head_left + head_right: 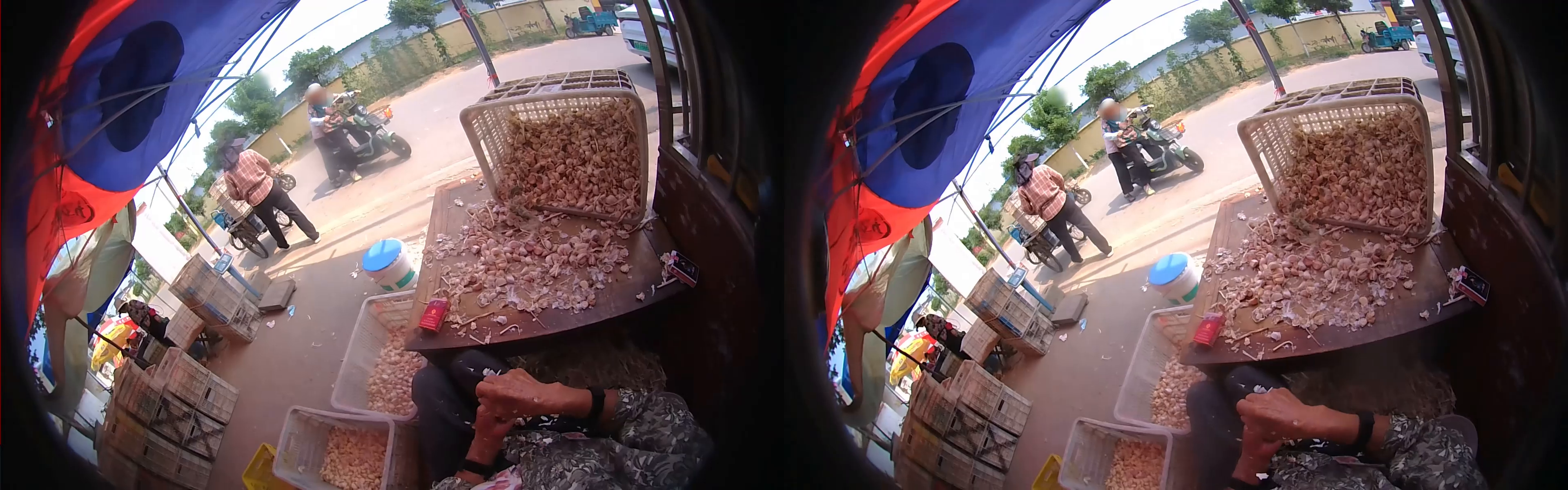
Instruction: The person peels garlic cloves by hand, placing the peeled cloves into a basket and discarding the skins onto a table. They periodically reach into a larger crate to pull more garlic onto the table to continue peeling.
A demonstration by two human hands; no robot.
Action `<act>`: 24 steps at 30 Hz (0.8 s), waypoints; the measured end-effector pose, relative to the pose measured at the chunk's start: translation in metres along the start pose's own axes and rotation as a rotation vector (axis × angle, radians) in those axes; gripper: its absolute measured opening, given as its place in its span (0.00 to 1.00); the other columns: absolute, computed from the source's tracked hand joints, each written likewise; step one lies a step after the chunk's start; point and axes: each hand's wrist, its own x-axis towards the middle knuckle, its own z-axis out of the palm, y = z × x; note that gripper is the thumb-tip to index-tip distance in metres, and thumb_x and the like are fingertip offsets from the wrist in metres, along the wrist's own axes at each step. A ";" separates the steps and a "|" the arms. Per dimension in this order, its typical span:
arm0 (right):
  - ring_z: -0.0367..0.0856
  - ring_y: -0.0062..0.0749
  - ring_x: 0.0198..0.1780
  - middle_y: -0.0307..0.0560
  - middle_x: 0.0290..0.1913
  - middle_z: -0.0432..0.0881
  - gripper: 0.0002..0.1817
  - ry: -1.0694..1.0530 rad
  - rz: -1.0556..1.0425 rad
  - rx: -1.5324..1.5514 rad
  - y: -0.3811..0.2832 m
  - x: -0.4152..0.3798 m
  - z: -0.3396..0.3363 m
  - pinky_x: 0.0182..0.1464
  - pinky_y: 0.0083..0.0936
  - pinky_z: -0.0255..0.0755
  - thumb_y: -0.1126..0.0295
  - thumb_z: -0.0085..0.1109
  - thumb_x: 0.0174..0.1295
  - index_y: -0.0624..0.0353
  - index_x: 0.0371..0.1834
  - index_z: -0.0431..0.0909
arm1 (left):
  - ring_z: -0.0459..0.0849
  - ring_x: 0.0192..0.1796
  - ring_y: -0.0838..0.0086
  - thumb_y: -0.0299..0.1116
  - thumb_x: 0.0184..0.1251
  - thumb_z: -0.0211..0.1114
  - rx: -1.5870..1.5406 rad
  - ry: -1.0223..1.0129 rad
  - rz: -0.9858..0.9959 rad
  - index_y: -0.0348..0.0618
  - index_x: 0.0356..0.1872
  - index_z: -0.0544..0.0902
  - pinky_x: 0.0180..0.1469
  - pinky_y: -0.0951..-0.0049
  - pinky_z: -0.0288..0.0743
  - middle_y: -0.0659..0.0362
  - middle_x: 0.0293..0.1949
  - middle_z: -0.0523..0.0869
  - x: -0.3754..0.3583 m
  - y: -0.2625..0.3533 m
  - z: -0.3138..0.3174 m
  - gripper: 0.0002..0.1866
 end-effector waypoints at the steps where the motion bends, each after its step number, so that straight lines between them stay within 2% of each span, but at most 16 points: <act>1: 0.77 0.47 0.28 0.51 0.27 0.72 0.07 -0.072 0.040 -0.174 -0.004 -0.001 0.001 0.27 0.39 0.68 0.70 0.55 0.51 0.59 0.29 0.68 | 0.79 0.31 0.75 0.37 0.64 0.54 0.364 -0.028 0.321 0.45 0.37 0.79 0.32 0.74 0.74 0.61 0.28 0.79 -0.011 0.019 0.016 0.09; 2: 0.77 0.47 0.30 0.52 0.25 0.71 0.08 -0.140 0.080 -0.350 -0.007 -0.003 0.002 0.28 0.40 0.68 0.70 0.55 0.49 0.59 0.29 0.68 | 0.81 0.37 0.73 0.38 0.65 0.53 0.730 -0.056 0.641 0.45 0.39 0.78 0.39 0.71 0.77 0.60 0.33 0.81 -0.015 0.031 0.024 0.10; 3: 0.77 0.45 0.30 0.52 0.25 0.70 0.11 -0.176 0.080 -0.371 -0.006 -0.005 0.004 0.28 0.40 0.67 0.69 0.57 0.47 0.60 0.31 0.67 | 0.81 0.37 0.73 0.38 0.65 0.53 0.731 -0.053 0.651 0.45 0.39 0.78 0.39 0.71 0.77 0.60 0.33 0.81 -0.011 0.025 0.018 0.10; 4: 0.77 0.45 0.30 0.52 0.25 0.70 0.11 -0.174 0.076 -0.377 -0.002 -0.007 0.006 0.28 0.40 0.67 0.69 0.57 0.47 0.60 0.31 0.67 | 0.78 0.47 0.72 0.33 0.55 0.63 -0.055 -0.074 0.134 0.45 0.46 0.74 0.48 0.69 0.74 0.59 0.44 0.77 -0.006 0.020 0.013 0.16; 5: 0.76 0.45 0.28 0.52 0.27 0.70 0.13 -0.145 0.003 -0.376 0.003 -0.010 0.009 0.27 0.39 0.66 0.69 0.57 0.47 0.60 0.33 0.67 | 0.74 0.56 0.71 0.28 0.46 0.72 -0.830 -0.083 -0.409 0.45 0.52 0.71 0.57 0.68 0.70 0.59 0.54 0.73 -0.005 0.013 0.009 0.29; 6: 0.75 0.45 0.27 0.51 0.28 0.70 0.14 -0.116 -0.070 -0.377 0.006 -0.013 0.011 0.26 0.38 0.65 0.69 0.57 0.47 0.60 0.35 0.66 | 0.74 0.56 0.71 0.28 0.46 0.72 -0.833 -0.084 -0.411 0.45 0.52 0.71 0.57 0.68 0.70 0.59 0.54 0.73 -0.006 0.005 0.007 0.29; 9: 0.74 0.44 0.26 0.51 0.30 0.70 0.17 0.050 -0.215 -0.388 0.008 -0.018 0.013 0.25 0.37 0.63 0.68 0.58 0.46 0.60 0.39 0.66 | 0.76 0.53 0.72 0.33 0.59 0.58 -0.517 -0.064 -0.235 0.45 0.50 0.71 0.55 0.67 0.72 0.57 0.50 0.76 -0.020 0.029 0.026 0.17; 11: 0.75 0.44 0.27 0.51 0.30 0.70 0.18 0.008 -0.188 -0.390 0.008 -0.020 0.014 0.25 0.37 0.64 0.68 0.59 0.46 0.60 0.40 0.67 | 0.77 0.51 0.73 0.37 0.68 0.49 -0.307 -0.047 -0.119 0.45 0.49 0.72 0.53 0.67 0.73 0.56 0.47 0.78 -0.027 0.038 0.033 0.13; 12: 0.76 0.44 0.27 0.52 0.31 0.70 0.20 -0.031 -0.160 -0.395 0.009 -0.021 0.013 0.26 0.37 0.65 0.67 0.59 0.46 0.60 0.41 0.67 | 0.77 0.51 0.73 0.37 0.68 0.49 -0.309 -0.047 -0.119 0.45 0.49 0.72 0.53 0.67 0.73 0.56 0.47 0.78 -0.018 0.023 0.025 0.13; 14: 0.76 0.44 0.28 0.52 0.31 0.71 0.21 -0.093 -0.105 -0.420 0.007 -0.020 0.011 0.26 0.37 0.67 0.67 0.60 0.45 0.60 0.43 0.67 | 0.77 0.52 0.72 0.37 0.68 0.48 0.617 -0.149 0.267 0.45 0.49 0.72 0.54 0.67 0.73 0.56 0.46 0.78 -0.001 -0.006 0.013 0.13; 18: 0.78 0.45 0.28 0.53 0.33 0.72 0.25 -0.130 -0.075 -0.433 0.014 -0.025 0.012 0.25 0.37 0.69 0.65 0.63 0.44 0.60 0.45 0.67 | 0.80 0.41 0.74 0.40 0.68 0.49 0.372 -0.071 0.242 0.47 0.44 0.74 0.45 0.68 0.76 0.59 0.38 0.79 -0.019 0.038 0.038 0.11; 20: 0.77 0.46 0.27 0.53 0.33 0.72 0.25 -0.134 -0.076 -0.425 0.013 -0.026 0.009 0.24 0.38 0.69 0.65 0.64 0.44 0.59 0.45 0.67 | 0.76 0.27 0.78 0.42 0.67 0.50 -0.286 -0.033 -0.163 0.49 0.36 0.74 0.31 0.73 0.72 0.62 0.27 0.76 -0.006 0.015 0.026 0.10; 21: 0.77 0.47 0.27 0.53 0.34 0.72 0.25 -0.136 -0.075 -0.418 0.013 -0.026 0.008 0.24 0.38 0.69 0.65 0.64 0.44 0.59 0.45 0.67 | 0.76 0.27 0.78 0.42 0.67 0.50 -0.287 -0.033 -0.164 0.49 0.36 0.74 0.31 0.73 0.72 0.62 0.27 0.76 -0.001 -0.001 0.017 0.10; 22: 0.77 0.47 0.27 0.53 0.34 0.72 0.25 -0.138 -0.073 -0.417 0.013 -0.028 0.007 0.24 0.38 0.69 0.65 0.64 0.44 0.59 0.45 0.67 | 0.78 0.36 0.78 0.33 0.59 0.59 -0.510 -0.173 -0.144 0.47 0.42 0.73 0.38 0.72 0.74 0.61 0.34 0.78 0.000 -0.006 0.012 0.10; 23: 0.78 0.47 0.27 0.53 0.34 0.72 0.24 -0.140 -0.061 -0.423 0.013 -0.030 0.007 0.24 0.39 0.69 0.64 0.64 0.44 0.58 0.45 0.68 | 0.80 0.45 0.78 0.25 0.51 0.68 -0.734 -0.312 -0.123 0.45 0.47 0.71 0.45 0.72 0.76 0.60 0.41 0.79 0.000 -0.013 0.008 0.21; 24: 0.78 0.48 0.28 0.54 0.34 0.73 0.23 -0.144 -0.052 -0.428 0.013 -0.031 0.008 0.25 0.39 0.69 0.63 0.64 0.45 0.58 0.44 0.69 | 0.80 0.45 0.78 0.25 0.51 0.68 -0.737 -0.310 -0.123 0.45 0.47 0.71 0.45 0.72 0.76 0.60 0.41 0.79 0.001 -0.021 0.005 0.21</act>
